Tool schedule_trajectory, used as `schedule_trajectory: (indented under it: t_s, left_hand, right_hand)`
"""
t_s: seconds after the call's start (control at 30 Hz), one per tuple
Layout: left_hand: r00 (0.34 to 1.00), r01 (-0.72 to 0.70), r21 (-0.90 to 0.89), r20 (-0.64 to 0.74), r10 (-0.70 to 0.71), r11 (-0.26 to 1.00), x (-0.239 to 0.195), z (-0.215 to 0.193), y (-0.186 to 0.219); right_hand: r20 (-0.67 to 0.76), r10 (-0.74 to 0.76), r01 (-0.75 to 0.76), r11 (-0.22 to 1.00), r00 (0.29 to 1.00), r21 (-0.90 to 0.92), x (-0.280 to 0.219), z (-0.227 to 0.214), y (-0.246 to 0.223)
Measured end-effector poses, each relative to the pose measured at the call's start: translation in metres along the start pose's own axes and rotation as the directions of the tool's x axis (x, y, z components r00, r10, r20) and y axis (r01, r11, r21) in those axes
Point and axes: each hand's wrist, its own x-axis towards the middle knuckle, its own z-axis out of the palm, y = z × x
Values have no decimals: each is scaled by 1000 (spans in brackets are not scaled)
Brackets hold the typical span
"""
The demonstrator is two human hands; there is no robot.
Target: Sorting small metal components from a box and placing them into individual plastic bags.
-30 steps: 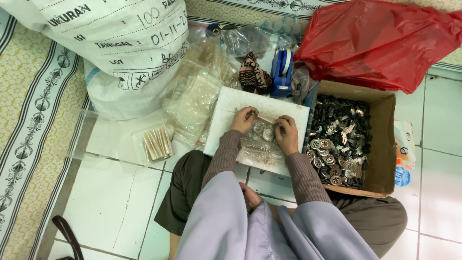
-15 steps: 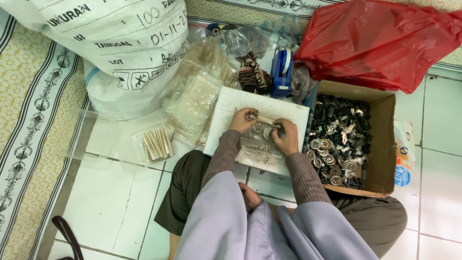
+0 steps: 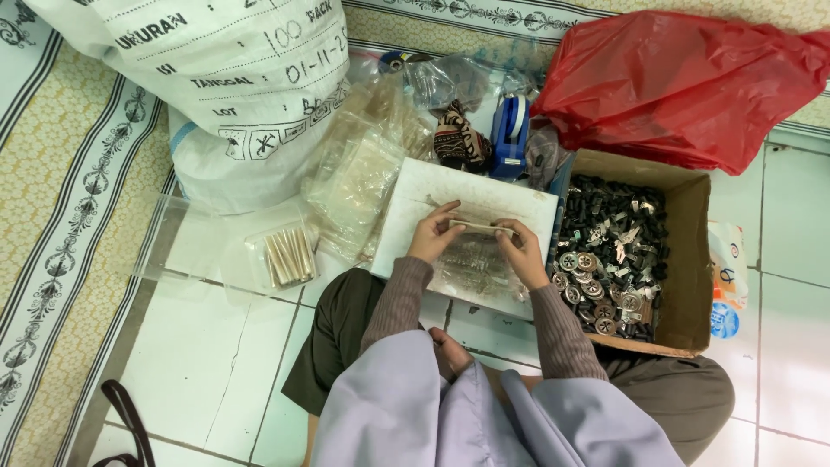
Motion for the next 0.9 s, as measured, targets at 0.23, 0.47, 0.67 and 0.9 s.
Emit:
schedule_trajectory:
  t_s: [0.23,0.47,0.67,0.9]
  left_hand:
    - [970,-218,-203,61,235,955,-42,24,83]
    - [985,-137,-79,93,144,987,-85,46,108]
    - [994,-73,-77,74,79,994,-92,50,91]
    - [993,-23,-171,107,42,985,-96,57,96]
  right_hand:
    - [0,-48,48,991,999,126,-32,-16,-122]
    - [-70,-149,155,985,986,81,-61,-30,-159]
    - [-87,-128,137,983,988,119,-78,-43,-154]
    - [-127,-175,183,982,976,55,-86,-57,-166]
